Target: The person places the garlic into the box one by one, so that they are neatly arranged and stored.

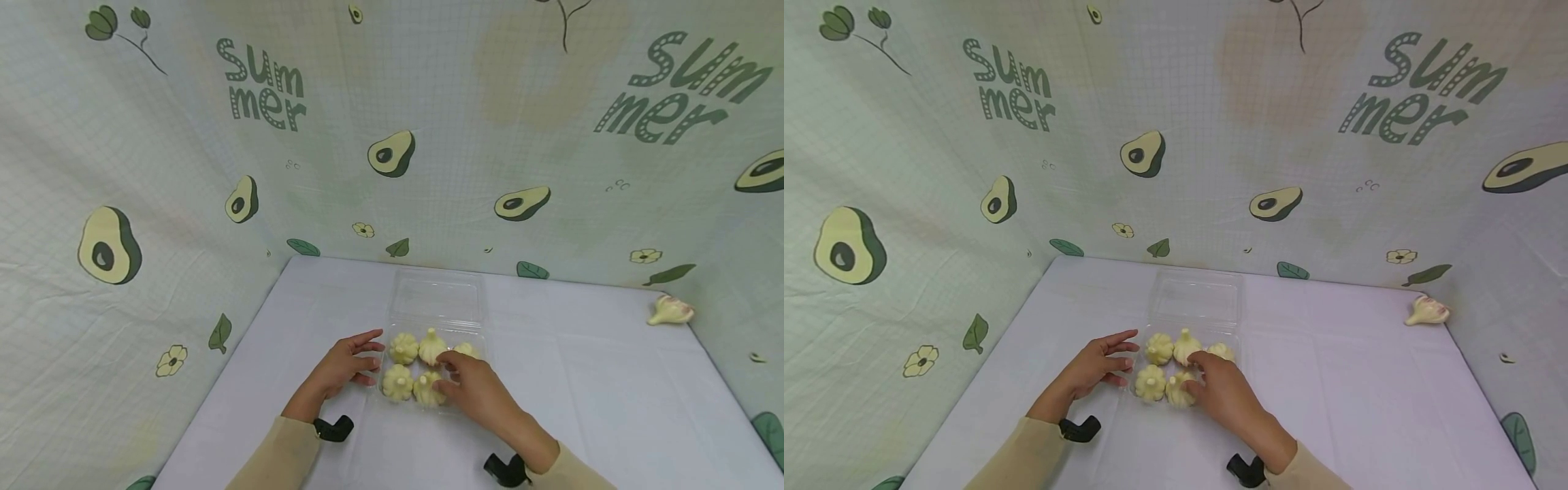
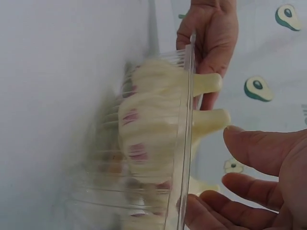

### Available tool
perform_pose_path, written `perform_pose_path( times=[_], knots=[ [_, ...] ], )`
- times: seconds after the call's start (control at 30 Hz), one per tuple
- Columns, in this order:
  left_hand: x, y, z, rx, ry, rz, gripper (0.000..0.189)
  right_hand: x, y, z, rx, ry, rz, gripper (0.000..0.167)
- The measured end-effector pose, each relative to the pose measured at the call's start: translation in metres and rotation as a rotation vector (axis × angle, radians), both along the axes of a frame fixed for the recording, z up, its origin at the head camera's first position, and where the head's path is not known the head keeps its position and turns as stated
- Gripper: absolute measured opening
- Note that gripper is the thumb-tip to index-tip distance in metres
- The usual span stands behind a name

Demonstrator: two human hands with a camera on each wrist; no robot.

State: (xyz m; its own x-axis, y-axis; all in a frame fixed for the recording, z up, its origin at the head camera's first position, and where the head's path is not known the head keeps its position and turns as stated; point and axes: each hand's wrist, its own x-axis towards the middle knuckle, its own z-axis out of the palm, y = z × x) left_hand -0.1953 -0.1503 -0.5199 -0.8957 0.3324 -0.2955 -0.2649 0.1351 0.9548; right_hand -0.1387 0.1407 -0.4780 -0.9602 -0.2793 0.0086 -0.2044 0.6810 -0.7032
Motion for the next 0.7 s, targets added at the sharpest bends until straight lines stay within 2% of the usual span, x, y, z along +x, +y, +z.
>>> perform_pose_path(
  times=[0.2, 0.37, 0.53, 0.7],
  knots=[
    [0.000, 0.001, 0.000, -0.012, 0.000, 0.002, 0.067, -0.004, 0.004, 0.003, -0.062, 0.008, -0.056, 0.039],
    [0.000, 0.001, 0.000, -0.007, -0.002, 0.000, 0.068, -0.008, 0.008, 0.004, -0.090, 0.045, -0.071, 0.036],
    [0.000, 0.002, 0.001, -0.005, -0.004, -0.003, 0.068, -0.015, 0.012, 0.006, -0.101, 0.118, -0.076, 0.032],
    [0.000, 0.002, 0.001, -0.004, -0.001, -0.005, 0.068, -0.033, 0.014, 0.010, -0.071, 0.244, -0.071, 0.028]
  ],
)
